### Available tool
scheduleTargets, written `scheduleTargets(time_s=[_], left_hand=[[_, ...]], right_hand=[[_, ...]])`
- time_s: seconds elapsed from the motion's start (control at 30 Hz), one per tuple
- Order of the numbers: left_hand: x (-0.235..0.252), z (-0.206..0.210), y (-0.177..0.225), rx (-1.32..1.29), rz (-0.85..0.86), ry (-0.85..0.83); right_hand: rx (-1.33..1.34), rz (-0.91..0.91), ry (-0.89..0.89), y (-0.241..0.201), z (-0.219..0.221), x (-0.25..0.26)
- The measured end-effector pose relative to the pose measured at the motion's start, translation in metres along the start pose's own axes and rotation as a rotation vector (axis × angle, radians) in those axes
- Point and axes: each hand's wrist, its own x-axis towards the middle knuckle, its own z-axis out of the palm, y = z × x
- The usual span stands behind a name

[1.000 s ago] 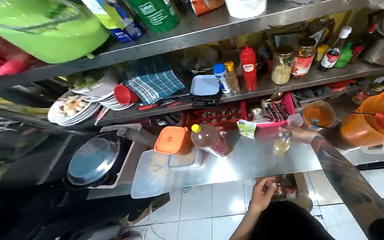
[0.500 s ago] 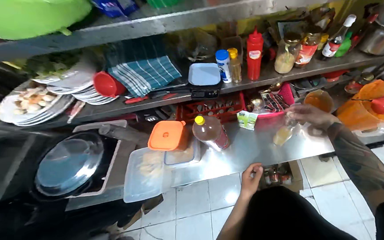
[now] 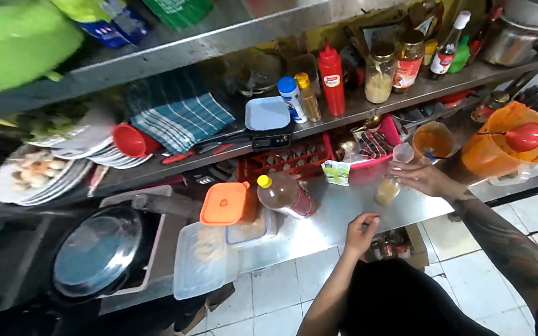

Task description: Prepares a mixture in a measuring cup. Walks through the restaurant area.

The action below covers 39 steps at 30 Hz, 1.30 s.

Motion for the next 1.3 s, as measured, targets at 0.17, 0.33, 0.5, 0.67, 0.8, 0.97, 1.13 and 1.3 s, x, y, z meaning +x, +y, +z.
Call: scheduleTargets(time_s=[0.17,0.33,0.5,0.67,0.8,0.97,1.13,1.3], left_hand=[[0.057,-0.014,0.028,0.094,0.119,0.133],[0.127,-0.036,0.071,0.186,0.151,0.339],[0.21,-0.042,0.097,0.238,0.047,0.43],[0.291,-0.041,0.094,0.367,-0.013,0.542],[0.33,-0.04,0.096,0.554,-0.011,0.636],[0.349,-0.041,0.09,0.638,-0.074,0.739],[0.354,-0.026,0.092,0.57,-0.03,0.663],[0.374,-0.016,0.089,0.505,-0.034,0.613]], right_hand=[[-0.088,-0.046,0.104,0.026,0.024,-0.015],[-0.134,0.169,0.107,0.029,0.039,-0.011],[-0.065,0.221,0.035,0.028,0.036,-0.004],[0.145,0.328,0.058,0.026,0.034,-0.011],[0.303,0.341,0.176,0.008,0.036,-0.043],[0.375,0.385,0.407,-0.006,0.04,-0.129],[0.317,0.538,0.569,-0.008,0.052,-0.218],[0.334,0.724,0.601,-0.024,0.059,-0.253]])
